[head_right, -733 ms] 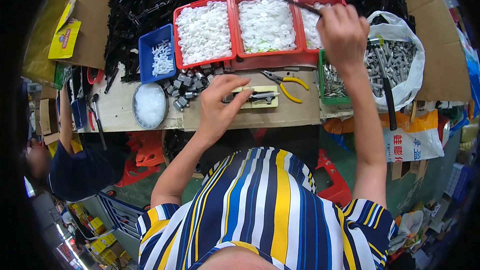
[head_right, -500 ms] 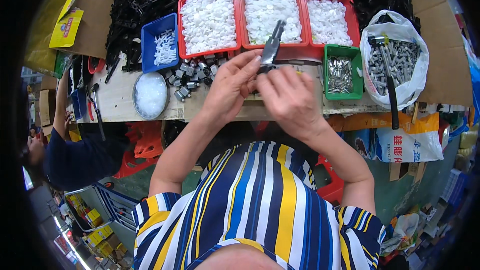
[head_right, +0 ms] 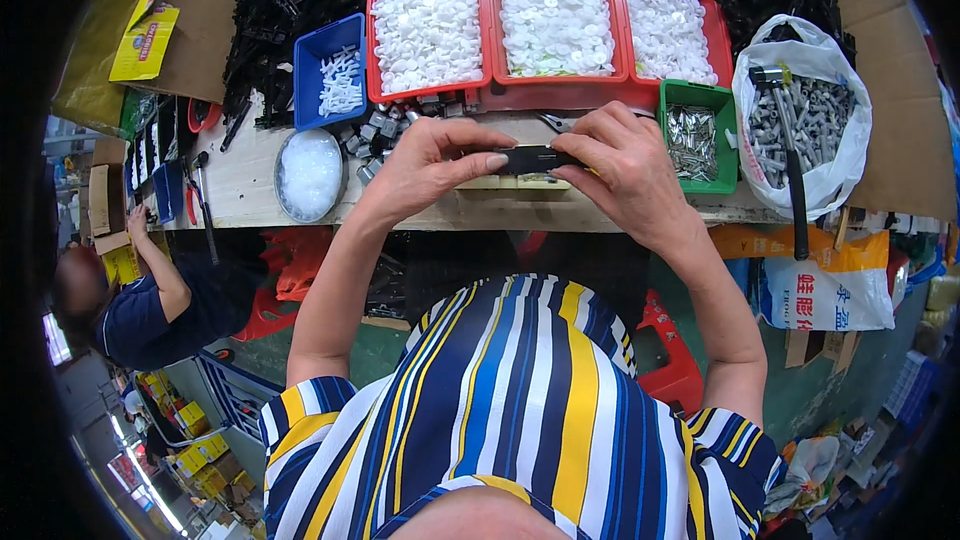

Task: The person assembles small metal locks at a workbench. They pick up a metal lock body, insert a white plastic pin, and use a hammer to tap it into place. The person then uses pliers to adjust the components and places the finished lock on the table. This process is repeated for multiple units.

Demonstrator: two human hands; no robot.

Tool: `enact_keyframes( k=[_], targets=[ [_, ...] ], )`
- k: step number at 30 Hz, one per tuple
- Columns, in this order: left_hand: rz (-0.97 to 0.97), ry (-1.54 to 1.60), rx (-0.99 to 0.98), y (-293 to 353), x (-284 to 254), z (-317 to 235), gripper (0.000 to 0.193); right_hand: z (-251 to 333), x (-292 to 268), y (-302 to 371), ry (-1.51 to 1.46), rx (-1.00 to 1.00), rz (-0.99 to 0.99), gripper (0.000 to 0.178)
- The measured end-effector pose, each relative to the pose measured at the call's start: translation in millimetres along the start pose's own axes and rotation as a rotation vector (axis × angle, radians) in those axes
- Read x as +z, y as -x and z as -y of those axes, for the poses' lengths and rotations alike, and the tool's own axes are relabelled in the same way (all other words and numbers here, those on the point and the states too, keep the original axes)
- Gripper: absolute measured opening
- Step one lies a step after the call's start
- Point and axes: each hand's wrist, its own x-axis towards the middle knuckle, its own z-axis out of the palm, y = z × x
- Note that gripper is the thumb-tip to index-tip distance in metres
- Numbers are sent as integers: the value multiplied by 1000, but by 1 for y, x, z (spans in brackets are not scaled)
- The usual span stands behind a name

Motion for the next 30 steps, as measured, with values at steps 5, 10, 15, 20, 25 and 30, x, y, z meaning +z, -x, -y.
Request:
enact_keyframes(
  k=[5,10,15,20,25,30],
  targets=[
    [-332,-122,127,15,-12,20,24,-11,34,8,-190,129,31,26],
    [-402,-172,116,29,-18,34,22,-14,57,8,-176,113,24,26],
    [-432,-199,172,29,-11,44,21,-13,62,8,-114,85,35,26],
    [-444,-428,336,22,6,42,24,-13,63,8,-76,100,49,26],
    [-353,-598,507,10,31,45,26,-11,64,8,-84,100,16,26],
    [-304,-677,510,8,37,48,26,-13,65,10,-107,110,15,26]
  ],
)
